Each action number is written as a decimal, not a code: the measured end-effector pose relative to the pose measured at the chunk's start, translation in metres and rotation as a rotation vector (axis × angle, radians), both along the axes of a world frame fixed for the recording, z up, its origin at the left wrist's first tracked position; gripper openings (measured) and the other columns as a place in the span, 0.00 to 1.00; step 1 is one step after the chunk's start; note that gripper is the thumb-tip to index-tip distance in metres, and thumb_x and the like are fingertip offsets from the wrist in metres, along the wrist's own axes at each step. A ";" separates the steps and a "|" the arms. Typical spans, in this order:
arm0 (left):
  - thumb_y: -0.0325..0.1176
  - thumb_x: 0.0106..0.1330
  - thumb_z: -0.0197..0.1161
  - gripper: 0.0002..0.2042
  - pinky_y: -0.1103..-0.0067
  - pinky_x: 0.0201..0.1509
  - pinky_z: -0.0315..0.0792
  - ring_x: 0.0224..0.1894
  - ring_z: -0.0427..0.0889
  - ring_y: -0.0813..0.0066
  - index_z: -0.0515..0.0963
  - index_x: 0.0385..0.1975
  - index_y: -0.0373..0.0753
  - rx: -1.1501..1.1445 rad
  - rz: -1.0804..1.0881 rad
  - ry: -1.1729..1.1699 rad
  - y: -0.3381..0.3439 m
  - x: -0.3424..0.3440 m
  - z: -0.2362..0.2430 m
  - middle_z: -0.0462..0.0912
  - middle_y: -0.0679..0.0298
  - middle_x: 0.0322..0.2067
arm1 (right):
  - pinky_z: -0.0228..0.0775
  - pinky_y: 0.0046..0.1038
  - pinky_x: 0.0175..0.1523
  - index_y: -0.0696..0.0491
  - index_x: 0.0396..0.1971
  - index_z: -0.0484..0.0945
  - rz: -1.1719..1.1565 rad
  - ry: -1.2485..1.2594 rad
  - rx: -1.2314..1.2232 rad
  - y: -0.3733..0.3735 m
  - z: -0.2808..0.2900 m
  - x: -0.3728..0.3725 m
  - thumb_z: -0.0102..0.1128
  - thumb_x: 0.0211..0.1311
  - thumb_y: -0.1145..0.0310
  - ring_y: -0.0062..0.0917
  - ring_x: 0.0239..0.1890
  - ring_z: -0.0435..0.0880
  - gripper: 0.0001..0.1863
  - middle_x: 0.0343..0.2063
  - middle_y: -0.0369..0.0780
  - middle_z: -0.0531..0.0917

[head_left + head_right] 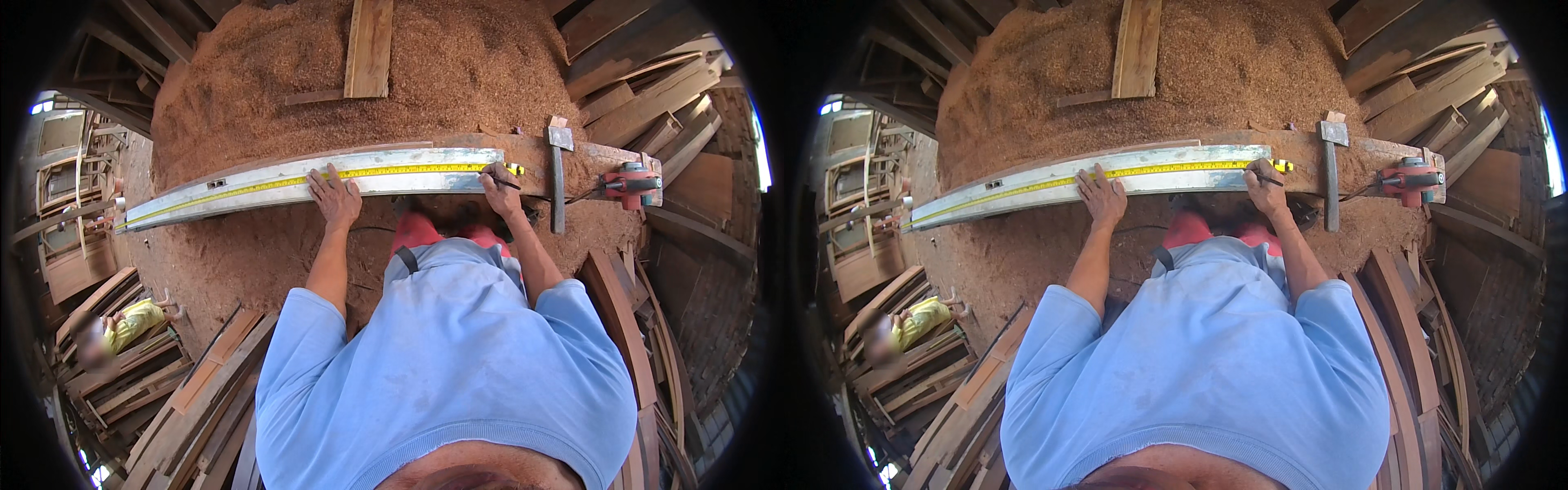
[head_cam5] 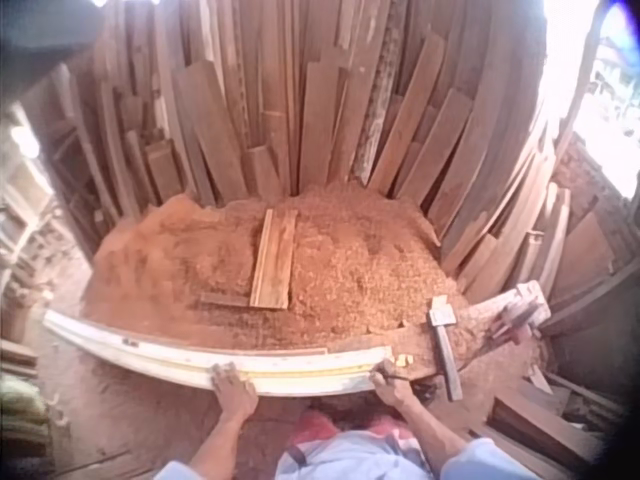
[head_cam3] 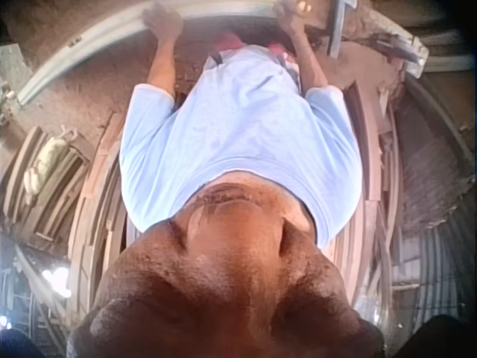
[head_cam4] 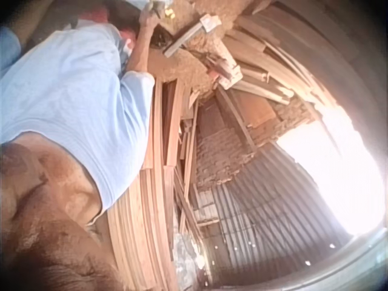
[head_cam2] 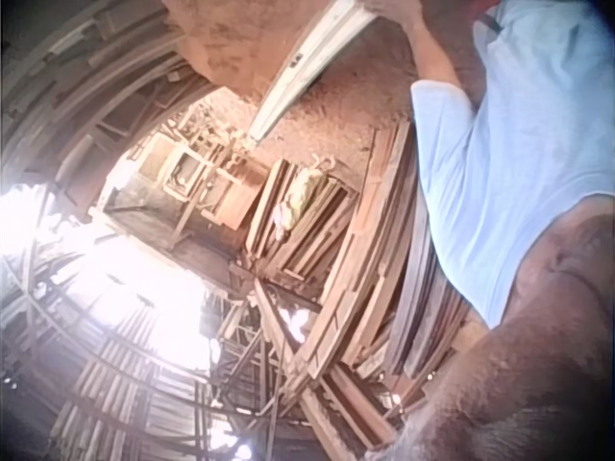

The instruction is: The person uses a circular saw to cut a long white wooden plank on a workbench. They measure the plank with a tape measure and mark it with a pencil before making the cut. The person then lifts the cut piece and places it aside.

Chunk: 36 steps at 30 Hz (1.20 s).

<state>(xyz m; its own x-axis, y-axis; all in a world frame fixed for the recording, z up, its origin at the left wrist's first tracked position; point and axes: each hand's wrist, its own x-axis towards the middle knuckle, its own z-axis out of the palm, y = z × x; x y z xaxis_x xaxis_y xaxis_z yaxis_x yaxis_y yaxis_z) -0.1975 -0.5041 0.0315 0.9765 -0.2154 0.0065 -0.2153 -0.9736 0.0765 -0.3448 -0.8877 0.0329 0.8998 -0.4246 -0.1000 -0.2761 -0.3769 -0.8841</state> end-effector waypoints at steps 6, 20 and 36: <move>0.49 0.74 0.48 0.37 0.44 0.77 0.34 0.76 0.35 0.26 0.48 0.76 0.32 0.011 0.008 0.011 -0.001 0.000 0.001 0.42 0.27 0.73 | 0.74 0.33 0.35 0.56 0.33 0.78 -0.002 -0.058 -0.058 0.001 -0.002 0.001 0.60 0.62 0.67 0.30 0.25 0.81 0.08 0.22 0.43 0.81; 0.48 0.74 0.48 0.37 0.44 0.78 0.34 0.76 0.36 0.26 0.48 0.76 0.33 0.018 0.010 -0.002 -0.002 -0.002 0.004 0.42 0.27 0.73 | 0.74 0.31 0.34 0.55 0.33 0.77 -0.016 -0.057 -0.083 0.006 0.003 0.002 0.61 0.64 0.70 0.28 0.24 0.80 0.05 0.22 0.42 0.81; 0.49 0.75 0.46 0.36 0.45 0.78 0.33 0.77 0.35 0.27 0.47 0.76 0.34 0.050 0.025 0.026 -0.002 0.000 0.002 0.41 0.28 0.73 | 0.75 0.37 0.37 0.55 0.33 0.77 0.020 0.001 -0.083 0.001 0.000 0.006 0.58 0.64 0.67 0.38 0.28 0.84 0.06 0.25 0.47 0.82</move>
<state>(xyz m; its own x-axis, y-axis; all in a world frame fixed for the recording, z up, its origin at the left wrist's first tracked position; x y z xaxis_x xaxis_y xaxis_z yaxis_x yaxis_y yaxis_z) -0.1978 -0.5057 0.0332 0.9813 -0.1900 -0.0293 -0.1890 -0.9814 0.0327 -0.3385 -0.8870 0.0332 0.9082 -0.4133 -0.0662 -0.2687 -0.4545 -0.8493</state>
